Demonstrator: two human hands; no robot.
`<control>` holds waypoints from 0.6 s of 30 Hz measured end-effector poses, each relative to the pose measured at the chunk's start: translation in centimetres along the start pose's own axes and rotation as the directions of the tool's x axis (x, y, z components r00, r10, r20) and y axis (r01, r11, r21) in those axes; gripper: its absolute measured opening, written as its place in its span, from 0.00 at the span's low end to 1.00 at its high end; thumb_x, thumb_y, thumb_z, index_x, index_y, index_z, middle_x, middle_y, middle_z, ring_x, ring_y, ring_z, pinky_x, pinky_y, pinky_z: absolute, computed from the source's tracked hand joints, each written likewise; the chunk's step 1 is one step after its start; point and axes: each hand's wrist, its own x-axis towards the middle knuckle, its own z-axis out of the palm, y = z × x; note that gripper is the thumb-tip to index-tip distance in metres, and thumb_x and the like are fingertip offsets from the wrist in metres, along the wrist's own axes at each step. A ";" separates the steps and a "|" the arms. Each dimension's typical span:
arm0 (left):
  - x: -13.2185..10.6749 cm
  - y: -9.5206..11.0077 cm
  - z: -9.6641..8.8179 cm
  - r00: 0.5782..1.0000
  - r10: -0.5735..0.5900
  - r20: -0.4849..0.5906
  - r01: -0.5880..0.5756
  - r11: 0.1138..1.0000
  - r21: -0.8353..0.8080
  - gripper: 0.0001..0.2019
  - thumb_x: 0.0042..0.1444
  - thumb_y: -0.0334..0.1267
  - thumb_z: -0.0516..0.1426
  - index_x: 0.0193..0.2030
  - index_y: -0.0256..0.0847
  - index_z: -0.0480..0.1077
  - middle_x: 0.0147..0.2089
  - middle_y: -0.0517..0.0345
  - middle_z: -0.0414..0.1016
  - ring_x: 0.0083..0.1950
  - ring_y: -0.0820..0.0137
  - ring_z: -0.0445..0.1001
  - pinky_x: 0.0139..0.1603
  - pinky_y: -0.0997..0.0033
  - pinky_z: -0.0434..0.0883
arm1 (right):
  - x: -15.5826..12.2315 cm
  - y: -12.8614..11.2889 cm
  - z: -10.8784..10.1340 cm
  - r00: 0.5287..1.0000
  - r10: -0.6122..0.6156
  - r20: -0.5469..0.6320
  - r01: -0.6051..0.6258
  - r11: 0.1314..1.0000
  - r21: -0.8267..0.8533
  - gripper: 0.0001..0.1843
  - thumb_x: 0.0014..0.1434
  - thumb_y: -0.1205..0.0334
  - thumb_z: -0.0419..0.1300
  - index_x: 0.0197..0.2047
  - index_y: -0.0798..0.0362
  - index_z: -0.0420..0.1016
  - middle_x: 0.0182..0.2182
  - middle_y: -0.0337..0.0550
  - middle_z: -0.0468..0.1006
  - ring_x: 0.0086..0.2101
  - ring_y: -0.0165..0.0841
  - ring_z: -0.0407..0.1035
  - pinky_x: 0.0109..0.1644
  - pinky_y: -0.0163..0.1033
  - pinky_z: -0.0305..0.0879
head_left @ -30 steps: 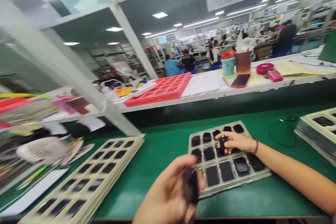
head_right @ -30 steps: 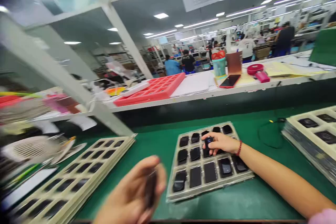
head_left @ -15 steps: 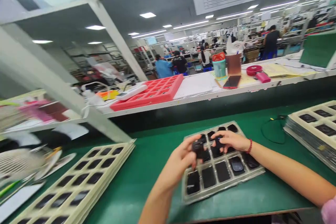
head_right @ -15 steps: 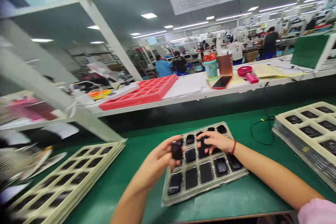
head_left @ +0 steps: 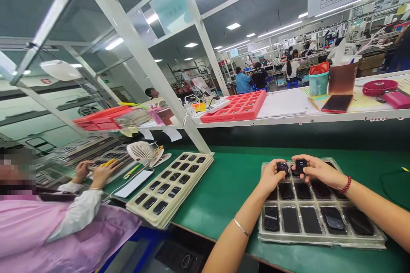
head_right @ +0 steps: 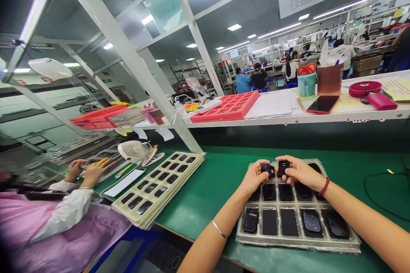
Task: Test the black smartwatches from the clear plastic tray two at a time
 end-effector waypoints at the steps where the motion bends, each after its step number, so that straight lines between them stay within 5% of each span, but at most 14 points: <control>1: 0.0 -0.1 0.0 1.000 -0.002 -0.003 0.002 1.000 -0.003 0.19 0.43 0.26 0.57 0.45 0.36 0.66 0.35 0.55 0.74 0.34 0.72 0.71 0.33 0.75 0.67 | 0.2 0.3 0.0 1.000 -0.005 0.000 0.005 1.000 -0.025 0.27 0.52 0.65 0.58 0.56 0.52 0.63 0.37 0.44 0.75 0.29 0.28 0.71 0.30 0.33 0.70; 11: -0.6 0.4 -0.2 0.999 -0.038 -0.011 0.038 0.999 -0.027 0.22 0.48 0.33 0.59 0.52 0.36 0.66 0.42 0.51 0.74 0.33 0.73 0.71 0.28 0.77 0.65 | 0.0 2.0 -0.7 0.998 -0.069 0.012 0.070 0.990 -0.125 0.25 0.55 0.65 0.57 0.57 0.52 0.63 0.45 0.48 0.73 0.30 0.30 0.71 0.32 0.37 0.71; 18: -0.4 0.3 -0.8 0.992 -0.127 0.008 0.126 0.979 -0.159 0.32 0.49 0.45 0.62 0.61 0.41 0.62 0.49 0.49 0.70 0.37 0.69 0.73 0.27 0.77 0.65 | -0.1 1.9 -1.0 0.999 0.053 -0.012 -0.051 0.987 0.151 0.33 0.55 0.58 0.61 0.63 0.47 0.58 0.52 0.47 0.69 0.41 0.35 0.73 0.40 0.37 0.74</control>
